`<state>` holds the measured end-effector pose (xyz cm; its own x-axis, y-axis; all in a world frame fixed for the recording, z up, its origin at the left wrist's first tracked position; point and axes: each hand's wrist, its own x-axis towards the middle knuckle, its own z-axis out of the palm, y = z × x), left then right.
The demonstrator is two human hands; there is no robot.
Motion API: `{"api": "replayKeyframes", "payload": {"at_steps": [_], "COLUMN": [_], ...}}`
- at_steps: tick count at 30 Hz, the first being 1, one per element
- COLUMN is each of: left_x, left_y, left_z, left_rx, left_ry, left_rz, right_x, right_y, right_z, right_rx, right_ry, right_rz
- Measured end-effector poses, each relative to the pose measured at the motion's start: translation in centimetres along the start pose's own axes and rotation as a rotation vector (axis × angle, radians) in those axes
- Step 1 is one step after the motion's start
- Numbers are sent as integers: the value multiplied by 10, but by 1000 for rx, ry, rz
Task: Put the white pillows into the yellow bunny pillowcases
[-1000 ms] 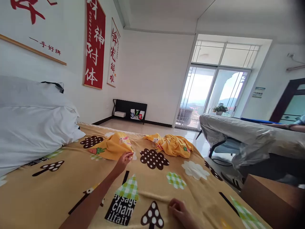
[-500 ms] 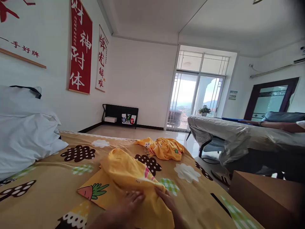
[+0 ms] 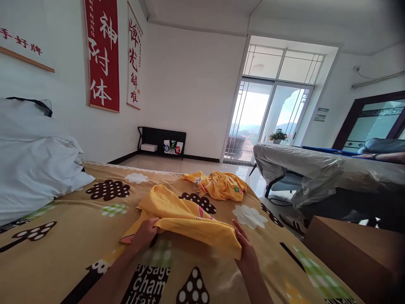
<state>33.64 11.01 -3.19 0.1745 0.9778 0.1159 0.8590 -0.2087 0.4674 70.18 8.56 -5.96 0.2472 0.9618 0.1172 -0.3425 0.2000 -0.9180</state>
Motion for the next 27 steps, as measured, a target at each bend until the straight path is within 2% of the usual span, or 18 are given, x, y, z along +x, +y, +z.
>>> {"api": "replayKeyframes", "payload": {"at_steps": [2, 4, 5, 7, 9, 11, 14, 17, 21, 24, 27], "left_x": [-1, -7, -11, -23, -36, -47, -54, -50, -46, -49, -56], "left_y": [-2, 3, 9, 26, 46, 64, 72, 64, 57, 66, 81], "left_z": [-7, -6, -2, 8, 22, 34, 46, 53, 52, 43, 39], "left_rx": [-18, 46, 83, 70, -32, -114, -167, -208, -299, -359, -358], "left_ry": [84, 201, 250, 300, 277, 228, 155, 118, 184, 218, 122], "left_rz": [-63, -78, -35, 147, 380, 539, 570, 525, 414, 296, 297], "right_x": [-5, -15, -22, -36, -50, -60, -64, -61, -56, -56, -59], "right_y": [-5, -7, -7, -3, 2, 7, 15, 20, 18, 16, 25], "right_z": [10, 27, 37, 56, 70, 75, 72, 69, 71, 74, 78], "right_rx": [70, 138, 146, 121, 93, 68, -11, -102, -127, -136, -94], "right_ry": [-61, -168, -244, -406, -577, -739, -914, -909, -821, -754, -752], "right_rz": [0, 23, 39, 93, 148, 198, 244, 191, 142, 138, 163]}}
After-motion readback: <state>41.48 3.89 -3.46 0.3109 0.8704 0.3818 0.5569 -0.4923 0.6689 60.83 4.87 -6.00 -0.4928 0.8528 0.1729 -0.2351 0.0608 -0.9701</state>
